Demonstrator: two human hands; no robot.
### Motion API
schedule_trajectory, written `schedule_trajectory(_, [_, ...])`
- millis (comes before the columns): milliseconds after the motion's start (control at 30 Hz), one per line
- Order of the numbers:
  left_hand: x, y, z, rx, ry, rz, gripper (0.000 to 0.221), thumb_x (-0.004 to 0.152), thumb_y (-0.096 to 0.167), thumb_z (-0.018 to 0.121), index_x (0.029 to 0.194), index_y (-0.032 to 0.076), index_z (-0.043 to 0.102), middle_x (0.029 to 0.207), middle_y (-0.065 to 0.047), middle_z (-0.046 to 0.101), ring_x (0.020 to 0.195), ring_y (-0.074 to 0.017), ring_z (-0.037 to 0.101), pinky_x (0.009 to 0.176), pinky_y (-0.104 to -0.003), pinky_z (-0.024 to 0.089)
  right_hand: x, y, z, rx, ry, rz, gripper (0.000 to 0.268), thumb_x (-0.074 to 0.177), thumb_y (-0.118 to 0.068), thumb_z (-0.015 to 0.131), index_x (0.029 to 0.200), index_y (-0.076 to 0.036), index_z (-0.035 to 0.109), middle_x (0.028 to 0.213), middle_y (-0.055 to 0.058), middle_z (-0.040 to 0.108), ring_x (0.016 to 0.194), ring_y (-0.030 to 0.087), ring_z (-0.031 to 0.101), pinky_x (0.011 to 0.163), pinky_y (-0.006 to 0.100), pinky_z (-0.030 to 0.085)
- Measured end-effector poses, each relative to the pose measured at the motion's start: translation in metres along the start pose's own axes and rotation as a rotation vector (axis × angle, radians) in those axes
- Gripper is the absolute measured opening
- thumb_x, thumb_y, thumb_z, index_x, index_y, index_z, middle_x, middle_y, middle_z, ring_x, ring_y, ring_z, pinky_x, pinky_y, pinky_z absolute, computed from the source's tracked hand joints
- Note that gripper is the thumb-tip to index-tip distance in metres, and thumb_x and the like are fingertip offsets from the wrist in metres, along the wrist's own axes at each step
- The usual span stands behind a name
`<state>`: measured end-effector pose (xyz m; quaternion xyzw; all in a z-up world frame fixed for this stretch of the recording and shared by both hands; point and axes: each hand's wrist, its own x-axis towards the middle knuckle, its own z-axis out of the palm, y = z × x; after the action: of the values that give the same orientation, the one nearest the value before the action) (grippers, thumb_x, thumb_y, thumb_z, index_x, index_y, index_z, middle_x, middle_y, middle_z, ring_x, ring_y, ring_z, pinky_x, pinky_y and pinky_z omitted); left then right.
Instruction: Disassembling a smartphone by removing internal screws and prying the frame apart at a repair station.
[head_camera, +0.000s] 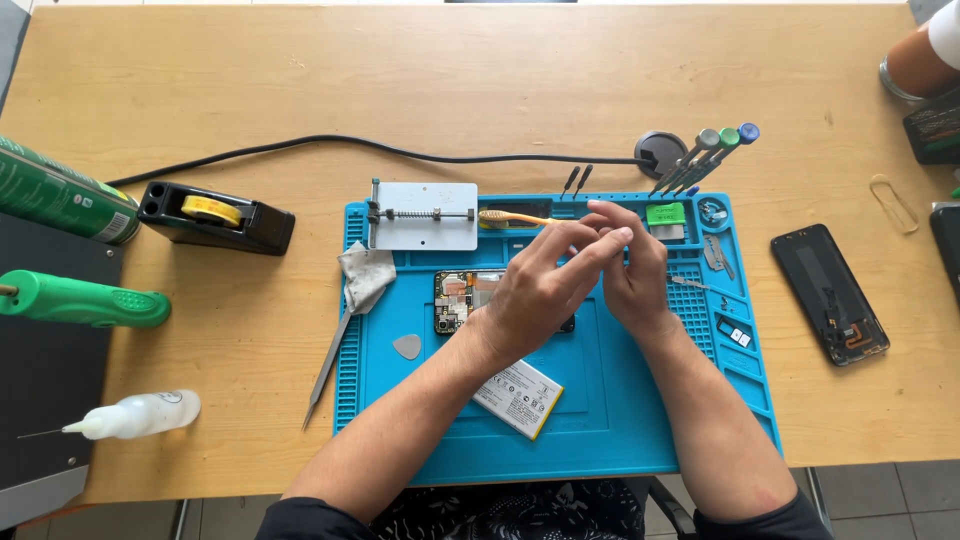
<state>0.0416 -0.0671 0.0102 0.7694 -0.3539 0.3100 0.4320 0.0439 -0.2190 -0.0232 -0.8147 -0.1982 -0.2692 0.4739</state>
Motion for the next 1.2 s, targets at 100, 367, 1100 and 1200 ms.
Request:
schedule_trajectory(100, [0.004,0.000,-0.003,0.029,-0.019,0.028,0.047,0.087,-0.011,0.078,0.128,0.011,0.069,0.097,-0.012,0.067,0.089,-0.0284,0.074,0.076,-0.039,0.067,0.001,0.004,0.001,-0.028,0.000,0.005,0.040,0.113,-0.016,0.035,0.138,-0.005,0.063,0.100,0.016,0.076,0.087,0.037,0.075,0.078,0.050,0.060])
schedule_trajectory(367, [0.006,-0.004,-0.006,-0.082,-0.048,-0.119,0.049,0.097,-0.008,0.069,0.142,0.011,0.060,0.103,-0.014,0.071,0.090,-0.0297,0.077,0.080,-0.039,0.067,-0.002,0.010,0.000,-0.042,-0.041,0.004,0.035,0.114,-0.021,0.040,0.132,-0.004,0.064,0.106,0.017,0.075,0.081,0.035,0.073,0.071,0.046,0.059])
schedule_trajectory(1100, [-0.022,-0.032,-0.004,0.110,-0.134,-0.070,0.073,0.092,0.007,0.080,0.153,0.021,0.043,0.117,-0.012,0.062,0.109,-0.0291,0.070,0.088,-0.045,0.065,-0.018,0.017,0.002,-0.067,-0.084,-0.133,0.068,0.102,-0.021,0.066,0.157,-0.003,0.030,0.119,0.021,0.071,0.102,0.037,0.073,0.093,0.054,0.057])
schedule_trajectory(1200, [-0.026,-0.038,0.004,0.135,-0.117,-0.065,0.080,0.088,0.009,0.082,0.155,0.026,0.042,0.132,-0.012,0.054,0.126,-0.0336,0.061,0.098,-0.052,0.062,-0.019,0.016,0.003,-0.015,-0.101,-0.091,0.071,0.101,-0.011,0.065,0.159,-0.004,0.025,0.118,0.023,0.072,0.103,0.039,0.073,0.095,0.057,0.056])
